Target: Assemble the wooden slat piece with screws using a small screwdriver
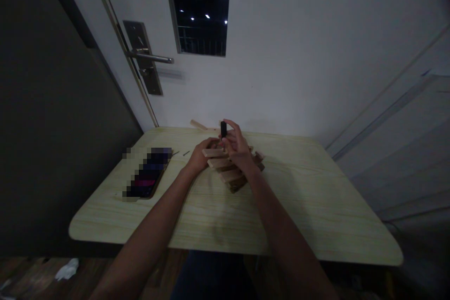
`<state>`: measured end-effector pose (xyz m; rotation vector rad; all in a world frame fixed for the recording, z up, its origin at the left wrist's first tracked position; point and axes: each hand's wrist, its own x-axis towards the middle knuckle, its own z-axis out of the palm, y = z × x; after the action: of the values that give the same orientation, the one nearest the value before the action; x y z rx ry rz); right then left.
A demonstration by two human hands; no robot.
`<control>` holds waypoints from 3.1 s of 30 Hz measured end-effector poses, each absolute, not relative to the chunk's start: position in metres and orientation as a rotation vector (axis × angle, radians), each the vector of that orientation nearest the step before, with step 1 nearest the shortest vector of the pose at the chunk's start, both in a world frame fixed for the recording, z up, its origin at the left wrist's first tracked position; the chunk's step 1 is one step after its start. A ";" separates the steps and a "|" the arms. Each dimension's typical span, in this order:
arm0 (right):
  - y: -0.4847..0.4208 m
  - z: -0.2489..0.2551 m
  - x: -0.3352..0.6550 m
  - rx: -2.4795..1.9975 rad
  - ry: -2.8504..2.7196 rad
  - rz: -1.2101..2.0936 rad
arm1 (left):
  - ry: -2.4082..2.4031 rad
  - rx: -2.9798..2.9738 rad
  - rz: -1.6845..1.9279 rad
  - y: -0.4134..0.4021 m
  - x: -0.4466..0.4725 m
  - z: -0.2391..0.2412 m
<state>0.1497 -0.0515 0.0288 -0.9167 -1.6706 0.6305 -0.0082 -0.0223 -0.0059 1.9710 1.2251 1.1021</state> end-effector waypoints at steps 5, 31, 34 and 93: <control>-0.048 0.026 0.150 -0.940 -1.672 0.584 | 1.225 2.002 1.090 -0.021 -0.008 -0.009; -0.058 0.036 0.151 -0.961 -1.759 0.563 | 1.177 1.945 1.114 -0.019 -0.009 -0.012; -0.057 0.034 0.150 -0.951 -1.738 0.606 | 1.189 1.942 1.112 -0.019 -0.009 -0.012; -0.055 0.032 0.151 -0.988 -1.734 0.514 | 1.213 1.957 1.089 -0.023 -0.008 -0.006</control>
<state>0.1508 -0.0545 0.0322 -0.9875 -1.7336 0.5145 -0.0078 -0.0230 -0.0059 1.9567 1.2131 1.0894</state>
